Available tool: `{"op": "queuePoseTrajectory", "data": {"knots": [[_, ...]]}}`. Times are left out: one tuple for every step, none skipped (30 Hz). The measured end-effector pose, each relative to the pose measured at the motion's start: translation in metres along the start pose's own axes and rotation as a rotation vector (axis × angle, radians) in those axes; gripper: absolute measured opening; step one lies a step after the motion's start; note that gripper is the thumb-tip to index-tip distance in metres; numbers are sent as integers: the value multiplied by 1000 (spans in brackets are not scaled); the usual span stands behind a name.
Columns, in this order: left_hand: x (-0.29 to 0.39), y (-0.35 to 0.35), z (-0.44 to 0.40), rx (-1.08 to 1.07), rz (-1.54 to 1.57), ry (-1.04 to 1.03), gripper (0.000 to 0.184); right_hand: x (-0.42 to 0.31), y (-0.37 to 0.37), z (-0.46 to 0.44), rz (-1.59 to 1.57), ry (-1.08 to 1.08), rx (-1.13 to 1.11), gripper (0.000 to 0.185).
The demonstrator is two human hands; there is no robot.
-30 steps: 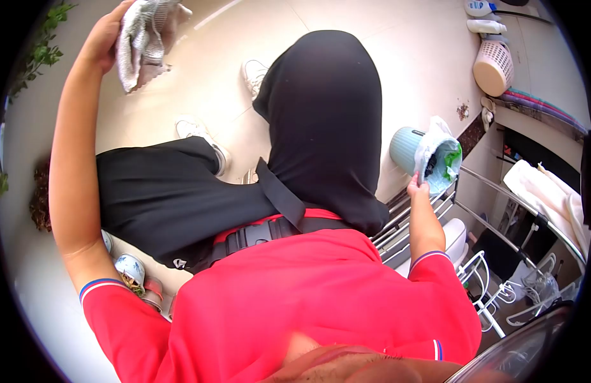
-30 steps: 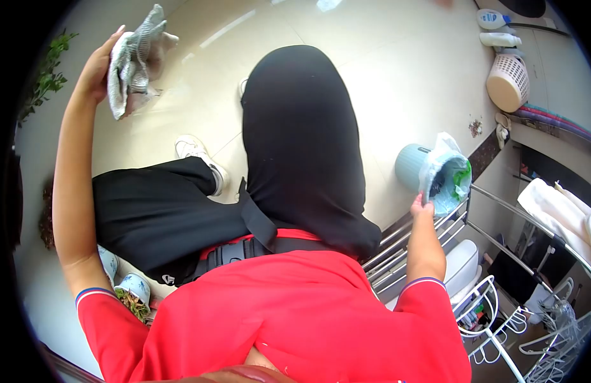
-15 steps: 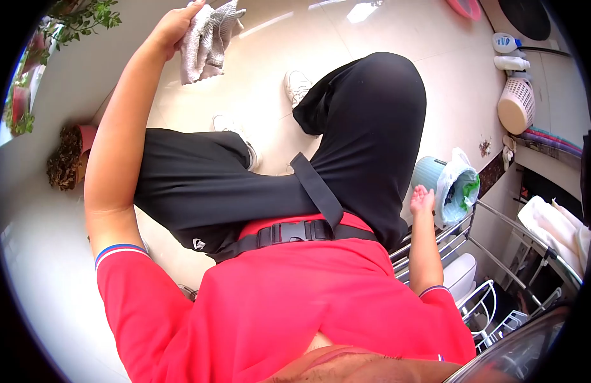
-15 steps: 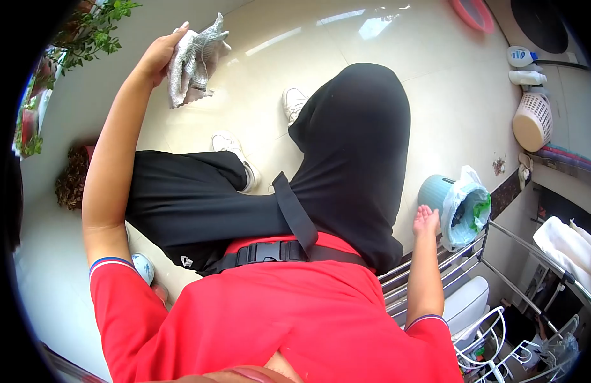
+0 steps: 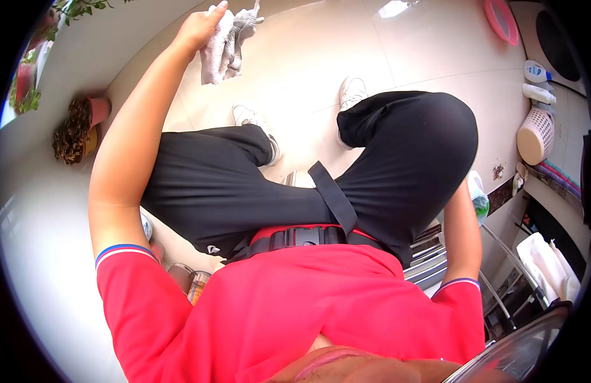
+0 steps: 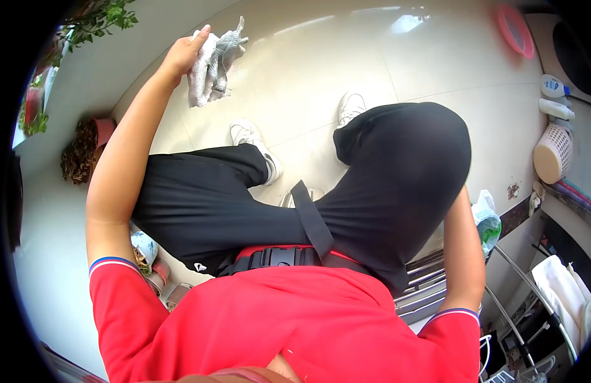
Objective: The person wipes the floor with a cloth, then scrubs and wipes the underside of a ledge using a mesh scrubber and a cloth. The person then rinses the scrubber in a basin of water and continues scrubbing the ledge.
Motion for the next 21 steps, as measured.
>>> {"op": "queuePoseTrajectory", "data": {"knots": [[-11, -2, -12, 57, -62, 11, 64, -10, -10, -17, 74, 1, 11, 33], [-25, 0, -22, 129, -127, 29, 65, -19, -19, -35, 154, -4, 20, 33], [-46, -1, -34, 205, -208, 56, 67, -27, -29, -52, 233, -14, 18, 33], [-67, -2, -45, 280, -287, 88, 69, -32, -41, -72, 331, -24, 7, 32], [-94, -7, -54, 351, -374, 116, 71, -37, -57, -89, 423, -22, -41, 32], [-131, -16, -57, 369, -419, 270, 70, -40, -77, -101, 478, 2, -145, 33], [-164, -28, -59, 389, -468, 416, 69, -42, -89, -112, 587, 91, -278, 34], [-190, -50, -60, 393, -467, 473, 69, -38, -86, -128, 645, 66, -253, 35], [-212, -63, -50, 416, -453, 520, 68, -36, -86, -131, 705, 64, -226, 35], [-222, -79, -40, 416, -426, 516, 67, -28, -78, -137, 705, 30, -170, 36], [-229, -99, -40, 417, -400, 511, 66, -21, -68, -149, 706, -5, -114, 36], [-245, -126, -45, 360, -399, 505, 65, -9, -61, -161, 711, -58, -66, 37], [-260, -150, -43, 303, -396, 504, 65, 6, -61, -171, 677, -100, -74, 38], [-266, -171, -41, 236, -379, 532, 67, 20, -63, -182, 643, -132, -84, 38], [-262, -193, -42, 179, -355, 552, 70, 27, -67, -193, 607, -151, -90, 38], [-250, -206, -40, 285, -381, 562, 70, 33, -79, -190, 524, -182, -111, 37], [-231, -222, -35, 385, -406, 572, 71, 35, -92, -180, 436, -234, -141, 36], [-200, -243, -37, 389, -423, 575, 72, 42, -94, -179, 381, -280, -160, 35], [-164, -264, -36, 386, -444, 581, 73, 50, -95, -177, 325, -333, -176, 34], [-122, -288, -37, 409, -443, 471, 71, 57, -93, -176, 348, -353, -158, 34], [-66, -300, -28, 408, -298, 429, 68, 61, -92, -177, 365, -360, -140, 33]]}}
Point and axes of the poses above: each hand's wrist, its own z-axis away from the middle knuckle, its own y-axis out of the back of the hand, x = y × z, the point moved 9 cm from there along -z, towards the middle knuckle, and after that the axes turned 9 degrees about -z, right-handed, at the moved point
